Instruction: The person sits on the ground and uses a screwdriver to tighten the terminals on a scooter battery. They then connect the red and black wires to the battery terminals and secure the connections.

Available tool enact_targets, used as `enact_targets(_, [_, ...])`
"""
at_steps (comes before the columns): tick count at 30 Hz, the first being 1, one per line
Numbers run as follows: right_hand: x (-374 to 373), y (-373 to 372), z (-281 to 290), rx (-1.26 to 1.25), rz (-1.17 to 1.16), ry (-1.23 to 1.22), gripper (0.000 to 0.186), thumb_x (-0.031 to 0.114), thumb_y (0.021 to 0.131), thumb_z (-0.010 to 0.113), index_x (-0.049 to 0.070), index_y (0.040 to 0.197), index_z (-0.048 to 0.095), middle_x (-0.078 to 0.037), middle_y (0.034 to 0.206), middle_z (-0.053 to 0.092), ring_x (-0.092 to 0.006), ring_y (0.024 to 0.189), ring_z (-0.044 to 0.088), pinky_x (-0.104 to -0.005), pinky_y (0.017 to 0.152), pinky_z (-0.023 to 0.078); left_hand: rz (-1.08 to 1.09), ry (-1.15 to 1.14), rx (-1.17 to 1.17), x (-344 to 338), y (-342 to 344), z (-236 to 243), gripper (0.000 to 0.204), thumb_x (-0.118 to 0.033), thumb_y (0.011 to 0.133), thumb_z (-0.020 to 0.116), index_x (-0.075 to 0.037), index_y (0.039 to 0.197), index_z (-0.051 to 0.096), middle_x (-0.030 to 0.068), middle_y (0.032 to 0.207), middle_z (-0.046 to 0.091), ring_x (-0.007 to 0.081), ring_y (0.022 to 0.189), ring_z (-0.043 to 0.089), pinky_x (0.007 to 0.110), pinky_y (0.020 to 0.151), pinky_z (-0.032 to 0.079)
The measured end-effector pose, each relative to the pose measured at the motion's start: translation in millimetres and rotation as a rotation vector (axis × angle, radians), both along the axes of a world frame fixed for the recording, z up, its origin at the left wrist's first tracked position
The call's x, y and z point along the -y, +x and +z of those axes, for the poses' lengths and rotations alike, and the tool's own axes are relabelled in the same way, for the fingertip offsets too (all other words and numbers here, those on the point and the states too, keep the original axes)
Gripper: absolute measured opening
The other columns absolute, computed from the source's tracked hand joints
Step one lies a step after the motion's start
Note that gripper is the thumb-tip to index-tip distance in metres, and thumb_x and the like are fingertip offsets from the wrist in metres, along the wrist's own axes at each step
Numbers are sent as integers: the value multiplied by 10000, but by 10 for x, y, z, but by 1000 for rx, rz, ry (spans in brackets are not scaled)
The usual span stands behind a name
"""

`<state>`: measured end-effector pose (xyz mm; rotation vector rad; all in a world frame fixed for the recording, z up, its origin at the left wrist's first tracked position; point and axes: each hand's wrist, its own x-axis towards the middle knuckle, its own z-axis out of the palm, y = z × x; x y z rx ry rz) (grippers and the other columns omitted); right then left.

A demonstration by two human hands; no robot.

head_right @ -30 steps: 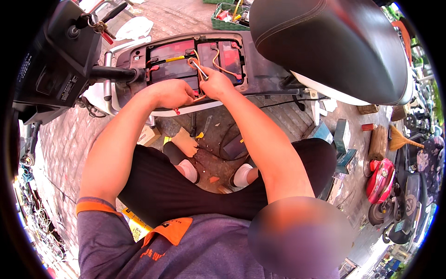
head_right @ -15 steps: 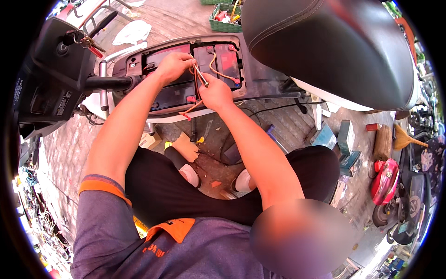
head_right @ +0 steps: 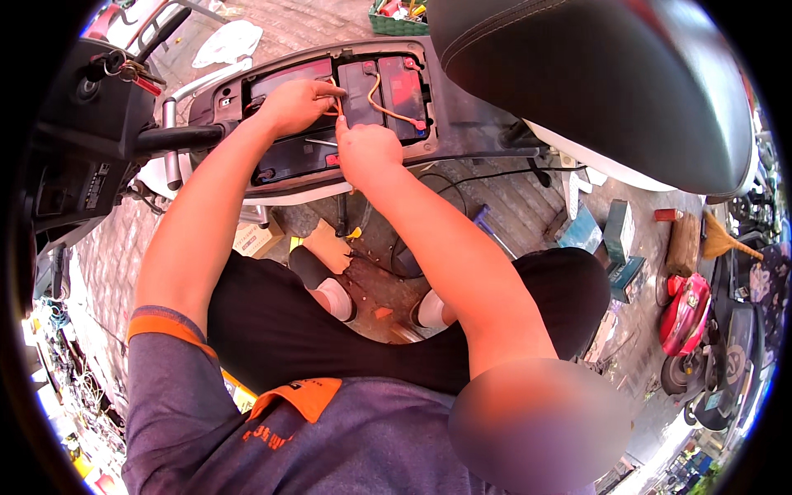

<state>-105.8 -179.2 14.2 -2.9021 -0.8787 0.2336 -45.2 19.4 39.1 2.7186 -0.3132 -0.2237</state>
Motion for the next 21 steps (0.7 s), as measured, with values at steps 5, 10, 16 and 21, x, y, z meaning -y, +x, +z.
enact_targets(5, [22,-98,-80,86,10,-34,598,190,968,666,61,1543,564,-87,1090,755,-266,1037,752,-412,828,613,89,308,25,246,-28,188,296,-396,994,671,-326,1242,817,42,1168,811,280,1122,755,452,950,604])
enact_targets(10, [112,-76,-14,34,90,-45,614,172,1003,646,23,1584,518,-97,1145,777,-250,1075,758,-392,838,629,201,213,-77,298,90,239,273,-357,936,754,-303,1194,828,42,1203,804,282,1158,744,435,967,596])
enact_targets(16, [-97,-114,129,-105,31,-135,627,233,1035,620,32,1613,485,-89,1147,792,-265,1050,779,-405,834,629,256,251,-226,289,440,74,452,-353,867,841,-82,1216,740,151,1186,779,351,1178,715,460,979,563])
enact_targets(21, [72,-116,45,-116,-54,-5,599,206,994,597,164,1589,539,-126,1115,774,-303,1047,764,-443,872,616,285,358,-214,469,534,50,419,-290,853,755,-64,1204,787,198,1210,777,402,1143,736,515,952,591])
